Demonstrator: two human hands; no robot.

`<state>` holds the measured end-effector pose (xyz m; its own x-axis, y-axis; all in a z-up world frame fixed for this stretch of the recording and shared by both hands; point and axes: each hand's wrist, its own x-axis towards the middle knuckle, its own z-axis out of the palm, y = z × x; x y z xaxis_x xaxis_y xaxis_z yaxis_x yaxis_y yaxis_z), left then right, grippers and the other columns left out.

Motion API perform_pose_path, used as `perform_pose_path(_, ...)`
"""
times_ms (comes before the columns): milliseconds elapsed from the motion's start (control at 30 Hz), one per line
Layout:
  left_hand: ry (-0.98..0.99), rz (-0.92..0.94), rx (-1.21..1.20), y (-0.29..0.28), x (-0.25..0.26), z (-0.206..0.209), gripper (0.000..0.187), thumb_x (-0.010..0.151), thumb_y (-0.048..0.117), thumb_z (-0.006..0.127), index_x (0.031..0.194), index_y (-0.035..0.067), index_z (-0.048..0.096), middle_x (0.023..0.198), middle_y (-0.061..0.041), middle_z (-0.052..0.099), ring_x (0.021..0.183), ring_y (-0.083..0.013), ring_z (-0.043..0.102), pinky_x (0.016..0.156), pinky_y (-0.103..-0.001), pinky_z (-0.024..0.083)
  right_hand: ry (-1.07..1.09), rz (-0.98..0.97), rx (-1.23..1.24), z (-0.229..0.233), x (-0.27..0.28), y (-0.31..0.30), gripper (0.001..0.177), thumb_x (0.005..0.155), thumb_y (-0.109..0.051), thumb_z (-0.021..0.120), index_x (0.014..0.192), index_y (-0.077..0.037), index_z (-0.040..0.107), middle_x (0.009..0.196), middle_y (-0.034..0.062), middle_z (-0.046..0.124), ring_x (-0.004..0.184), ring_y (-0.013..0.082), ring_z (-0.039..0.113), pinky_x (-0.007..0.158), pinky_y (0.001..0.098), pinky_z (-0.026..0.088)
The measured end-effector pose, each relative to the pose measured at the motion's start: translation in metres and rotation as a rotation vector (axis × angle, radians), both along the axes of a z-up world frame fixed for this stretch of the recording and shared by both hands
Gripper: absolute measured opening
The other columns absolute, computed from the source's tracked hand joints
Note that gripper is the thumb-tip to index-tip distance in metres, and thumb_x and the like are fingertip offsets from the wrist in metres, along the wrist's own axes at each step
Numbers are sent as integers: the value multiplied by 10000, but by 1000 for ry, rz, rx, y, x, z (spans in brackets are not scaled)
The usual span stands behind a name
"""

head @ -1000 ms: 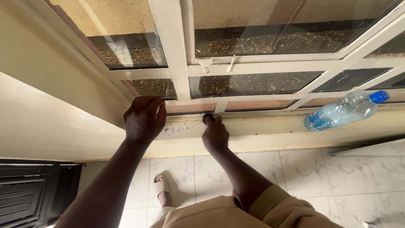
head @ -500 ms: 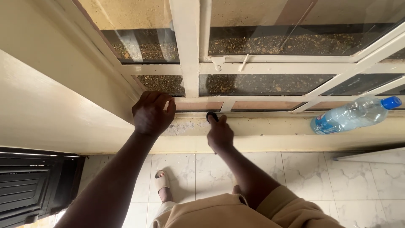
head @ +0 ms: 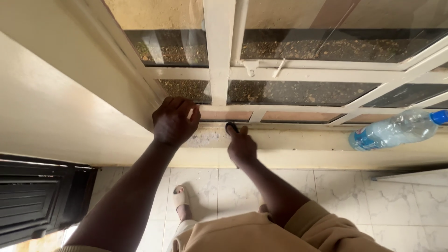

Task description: The person pours liquid from a plastic bottle onto a cloth and wipes the lower panes and frame of a white-framed window. The person repeatedly applies liquid and wipes the same area, then briefly walks away to place a padlock on a table before returning to continue wiping.

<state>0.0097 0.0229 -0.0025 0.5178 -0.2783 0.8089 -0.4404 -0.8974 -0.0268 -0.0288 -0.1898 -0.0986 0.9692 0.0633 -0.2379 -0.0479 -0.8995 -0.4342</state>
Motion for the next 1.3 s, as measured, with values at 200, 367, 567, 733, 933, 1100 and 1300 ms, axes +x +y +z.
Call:
perform_pose_path(200,13,19,-2,-1,0,0,110,753,168,799,739,204,696,713,17,667,712,-197,703,665,-272,555,-10,-51,-117,6,-6,-41,472,965,-81,468,1395,-260,547,1192,197,515,972,438,738,823,577,610)
perform_pose_path(367,-24,33,4,0,1,-5,131,744,205,792,740,233,664,719,28,638,728,-185,691,701,-262,557,-5,-49,-63,-13,5,-14,375,954,-86,499,1311,-169,574,1232,219,519,959,436,747,813,590,612)
perform_pose_path(567,-5,25,-4,1,3,-5,138,762,199,791,739,239,661,736,31,642,746,-180,691,704,-256,551,-62,16,-61,-35,20,18,307,942,-89,496,1228,-54,602,1182,216,529,891,419,760,753,579,618)
perform_pose_path(733,14,29,13,5,1,-5,138,778,210,791,757,252,661,765,49,653,779,-163,696,715,-249,545,-64,54,-10,5,3,-4,364,955,-70,489,1307,-77,581,1193,225,534,952,472,741,783,651,599)
perform_pose_path(933,88,-19,-31,10,-1,-7,112,808,174,784,807,253,704,740,34,654,767,-188,707,708,-285,567,-70,-26,-92,-26,9,-1,303,971,-108,496,1267,-69,550,1155,199,528,947,460,741,791,622,608)
perform_pose_path(1100,341,39,-48,15,-4,-7,56,963,224,650,981,272,671,830,3,650,904,-236,715,774,-396,588,-30,-60,-57,-53,28,51,407,883,-70,560,1258,84,517,1146,246,540,868,430,755,660,551,634)
perform_pose_path(1300,388,29,-104,14,-10,-1,131,1009,191,575,1022,289,661,881,25,666,965,-208,706,845,-360,564,6,55,-83,-30,20,98,490,868,-69,584,1290,152,467,1139,261,533,857,437,757,653,556,627)
